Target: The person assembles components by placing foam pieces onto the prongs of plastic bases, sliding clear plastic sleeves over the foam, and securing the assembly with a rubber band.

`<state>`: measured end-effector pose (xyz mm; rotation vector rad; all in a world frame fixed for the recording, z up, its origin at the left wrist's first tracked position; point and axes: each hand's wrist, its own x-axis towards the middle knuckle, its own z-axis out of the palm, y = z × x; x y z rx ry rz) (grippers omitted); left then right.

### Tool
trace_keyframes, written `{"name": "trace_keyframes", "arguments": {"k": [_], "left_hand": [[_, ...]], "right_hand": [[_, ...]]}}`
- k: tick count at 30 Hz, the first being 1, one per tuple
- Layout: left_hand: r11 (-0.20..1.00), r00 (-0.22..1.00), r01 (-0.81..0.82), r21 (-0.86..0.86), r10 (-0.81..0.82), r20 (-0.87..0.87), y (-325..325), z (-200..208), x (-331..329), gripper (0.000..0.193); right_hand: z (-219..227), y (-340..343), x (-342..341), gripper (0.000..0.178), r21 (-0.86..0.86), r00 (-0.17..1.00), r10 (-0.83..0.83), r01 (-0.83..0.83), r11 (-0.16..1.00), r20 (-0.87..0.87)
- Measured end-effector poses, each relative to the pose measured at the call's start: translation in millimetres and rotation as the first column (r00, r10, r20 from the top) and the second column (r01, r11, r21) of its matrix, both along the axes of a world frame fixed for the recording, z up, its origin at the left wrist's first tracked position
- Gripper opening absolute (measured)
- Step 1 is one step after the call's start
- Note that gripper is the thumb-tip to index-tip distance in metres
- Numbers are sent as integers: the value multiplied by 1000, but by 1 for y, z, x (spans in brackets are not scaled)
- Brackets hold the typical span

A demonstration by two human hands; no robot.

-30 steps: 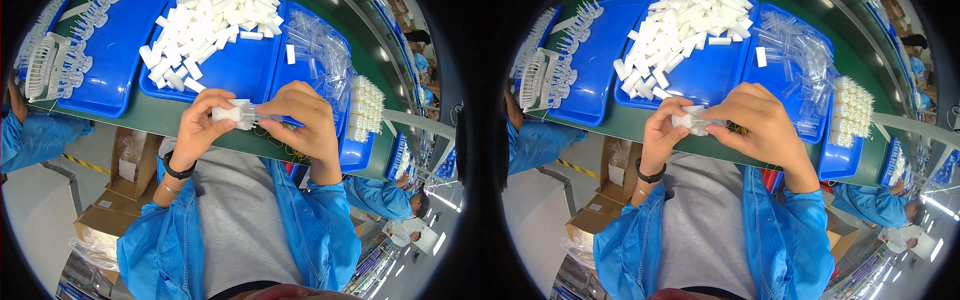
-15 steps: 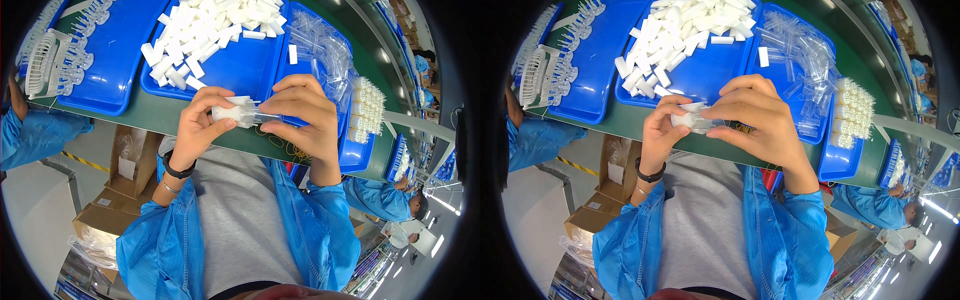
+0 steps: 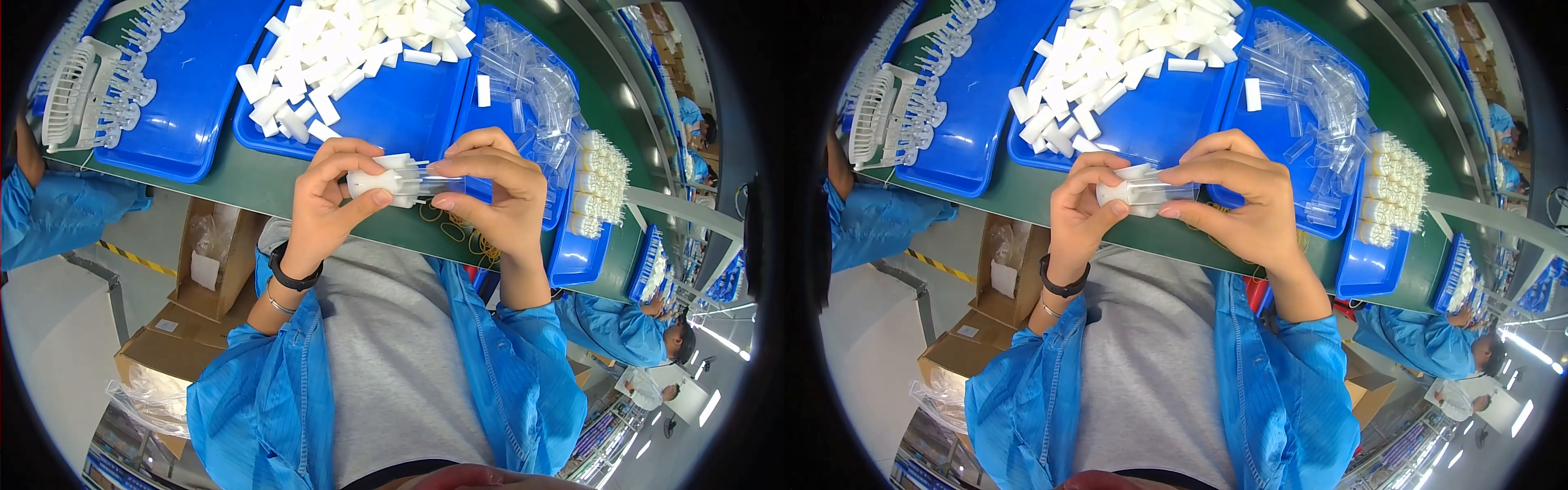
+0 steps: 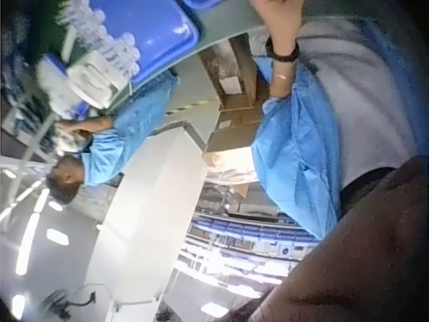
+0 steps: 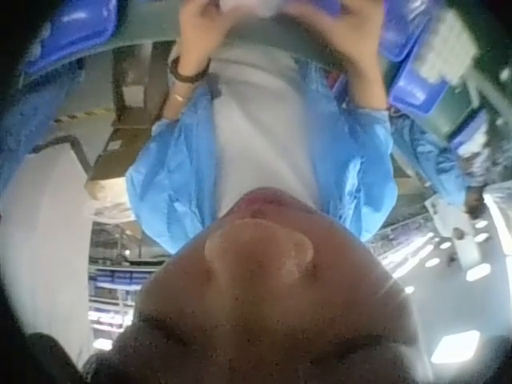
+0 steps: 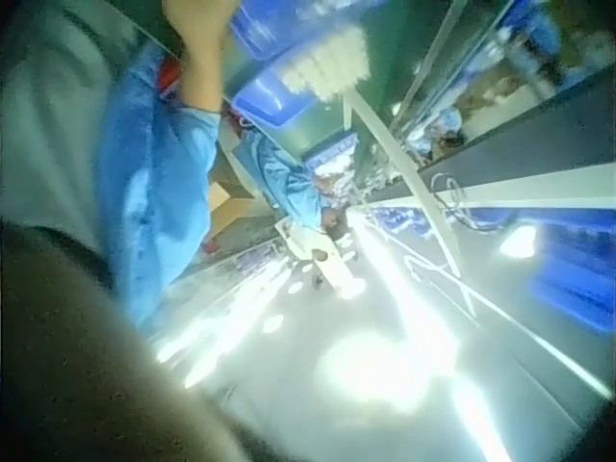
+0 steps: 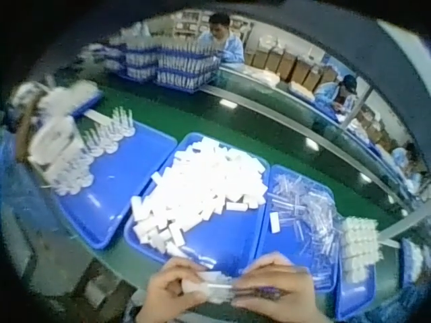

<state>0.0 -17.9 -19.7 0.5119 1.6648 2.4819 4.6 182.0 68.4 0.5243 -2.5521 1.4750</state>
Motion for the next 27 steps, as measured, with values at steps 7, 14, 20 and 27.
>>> {"name": "trace_keyframes", "arguments": {"k": [7, 14, 20, 27], "left_hand": [[996, 996, -54, -66, 58, 62, 2, 6, 1, 19], [999, 999, -19, -50, 21, 32, 1, 5, 1, 19], [970, 986, -65, -236, 25, -166, -4, 2, -3, 19], [987, 999, -42, -153, 39, -19, -6, 12, 0, 20]], "right_hand": [[-5, -6, 3, 28, 36, 997, -17, 20, 999, -75], [-4, -6, 2, 26, 106, 973, -9, 34, 994, -230], [-4, -4, 0, 25, 79, 970, 45, -27, 997, -238], [5, 2, -2, 30, 86, 997, -12, 5, 996, 77]]}}
